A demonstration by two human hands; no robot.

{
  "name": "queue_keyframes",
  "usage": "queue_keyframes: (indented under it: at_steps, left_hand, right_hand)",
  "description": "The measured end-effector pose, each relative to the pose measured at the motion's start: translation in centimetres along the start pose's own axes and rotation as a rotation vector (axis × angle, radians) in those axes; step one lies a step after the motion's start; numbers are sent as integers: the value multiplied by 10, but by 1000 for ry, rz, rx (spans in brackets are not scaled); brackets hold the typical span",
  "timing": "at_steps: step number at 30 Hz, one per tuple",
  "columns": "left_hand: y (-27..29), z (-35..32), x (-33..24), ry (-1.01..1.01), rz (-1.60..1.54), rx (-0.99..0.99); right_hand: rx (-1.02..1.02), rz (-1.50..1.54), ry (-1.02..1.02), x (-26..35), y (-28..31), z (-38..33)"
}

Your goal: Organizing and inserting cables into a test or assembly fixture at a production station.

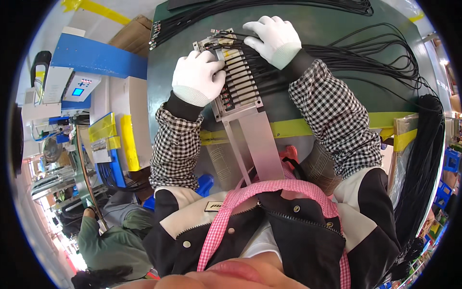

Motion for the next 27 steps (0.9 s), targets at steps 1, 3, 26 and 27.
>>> queue_keyframes:
  at_steps: [1, 3, 26, 27]
  left_hand:
    - [0, 1, 2, 6, -73, -20]
    - [-3, 1, 6, 13, -152, -43]
    - [-39, -23, 65, 706, -1440, -388]
    - [-45, -28, 69, 769, -1468, -384]
  right_hand:
    - [21, -31, -21, -6, -2, 4]
    - [45, -68, -42, -13, -4, 7]
    - [49, 376, 142, 37, 22, 4]
    - [79, 284, 149, 36, 17, 4]
Point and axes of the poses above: each hand's wrist, its own z-axis towards the middle knuckle, its own y-axis out of the back of the hand, x = y × z, the point moved 9 cm from there along z, towards the middle knuckle, and after that the axes turned 7 degrees about -y, right-handed, at the moved point
